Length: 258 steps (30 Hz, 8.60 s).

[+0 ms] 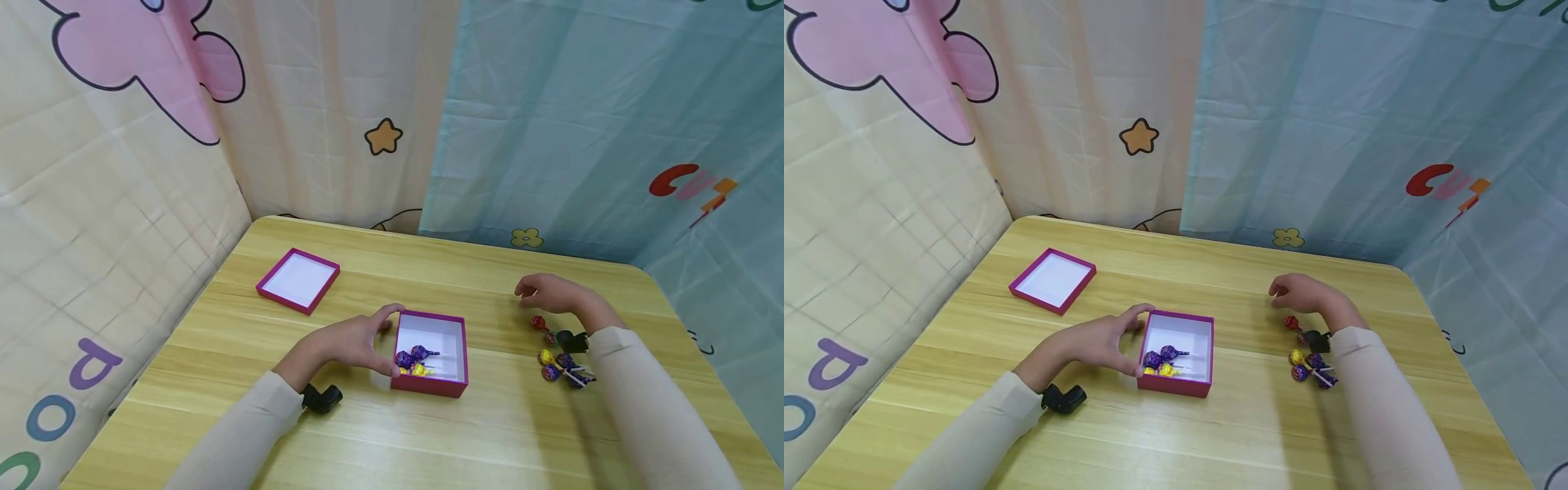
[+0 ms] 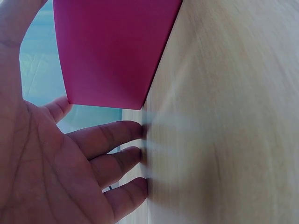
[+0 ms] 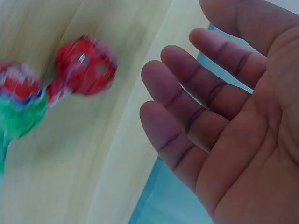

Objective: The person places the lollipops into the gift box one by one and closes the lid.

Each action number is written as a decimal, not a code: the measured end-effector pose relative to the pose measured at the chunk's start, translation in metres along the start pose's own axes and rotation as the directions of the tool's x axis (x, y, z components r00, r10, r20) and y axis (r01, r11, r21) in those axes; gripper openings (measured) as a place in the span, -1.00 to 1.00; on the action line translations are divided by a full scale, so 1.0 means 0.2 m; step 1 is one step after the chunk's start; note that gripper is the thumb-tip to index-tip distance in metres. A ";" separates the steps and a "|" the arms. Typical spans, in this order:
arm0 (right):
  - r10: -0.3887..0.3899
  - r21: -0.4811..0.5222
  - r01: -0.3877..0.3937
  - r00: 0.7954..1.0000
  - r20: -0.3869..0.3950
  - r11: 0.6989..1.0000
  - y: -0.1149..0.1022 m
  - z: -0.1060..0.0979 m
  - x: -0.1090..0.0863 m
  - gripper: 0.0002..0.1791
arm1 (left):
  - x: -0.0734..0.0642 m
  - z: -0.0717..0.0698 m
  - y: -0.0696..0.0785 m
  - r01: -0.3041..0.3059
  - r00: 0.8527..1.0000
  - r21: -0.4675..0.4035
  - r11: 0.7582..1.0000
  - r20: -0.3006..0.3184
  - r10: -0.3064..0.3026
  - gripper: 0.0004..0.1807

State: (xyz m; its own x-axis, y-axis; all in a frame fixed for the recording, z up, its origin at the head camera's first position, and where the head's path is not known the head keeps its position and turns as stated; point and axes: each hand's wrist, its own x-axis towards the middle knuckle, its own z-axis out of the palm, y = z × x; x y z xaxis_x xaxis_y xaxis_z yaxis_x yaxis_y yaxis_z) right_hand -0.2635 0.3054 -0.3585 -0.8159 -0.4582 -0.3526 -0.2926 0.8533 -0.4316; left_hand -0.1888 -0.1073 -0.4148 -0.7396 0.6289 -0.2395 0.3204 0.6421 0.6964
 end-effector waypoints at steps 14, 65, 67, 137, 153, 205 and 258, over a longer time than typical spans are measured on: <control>0.174 0.182 -0.220 0.955 0.239 0.958 0.14 -0.01 -0.04 -0.70 | 0.00 0.00 0.00 0.016 1.000 -0.004 1.000 0.003 -0.016 0.26; -0.003 0.100 -0.016 0.983 0.183 0.995 -0.15 -0.03 -0.01 -0.94 | 0.00 0.00 -0.01 -0.004 1.000 -0.003 1.000 0.004 0.004 0.26; -0.015 0.075 0.002 0.984 0.175 0.997 -0.18 -0.04 -0.01 -0.93 | 0.00 0.00 -0.01 -0.003 1.000 -0.004 1.000 0.003 0.003 0.26; -0.461 -0.220 0.456 0.887 0.028 0.862 -0.89 0.33 0.17 -0.93 | 0.00 -0.02 0.00 -0.011 1.000 -0.031 0.999 0.020 0.012 0.20; -0.511 -0.343 0.475 0.859 -0.020 0.811 -0.85 0.44 0.21 -0.91 | 0.01 -0.01 -0.01 -0.033 0.999 -0.028 0.999 0.014 0.033 0.21; -0.459 -0.264 0.413 0.876 -0.147 0.872 -0.81 0.49 0.18 -0.92 | 0.01 -0.01 -0.01 -0.040 0.999 -0.040 0.998 0.016 0.041 0.19; 0.134 0.053 -0.125 0.966 -0.221 0.991 0.04 0.24 -0.31 -0.64 | 0.01 0.01 -0.02 -0.009 1.000 -0.022 1.000 0.008 0.009 0.24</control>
State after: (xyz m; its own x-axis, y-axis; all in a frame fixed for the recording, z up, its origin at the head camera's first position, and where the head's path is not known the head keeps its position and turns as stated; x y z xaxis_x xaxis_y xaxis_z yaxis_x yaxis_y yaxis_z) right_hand -0.1919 0.3288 -0.3804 -0.9377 -0.2731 -0.2147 -0.1611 0.8895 -0.4276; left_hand -0.1904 -0.1087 -0.4192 -0.7319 0.6384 -0.2383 0.3143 0.6266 0.7132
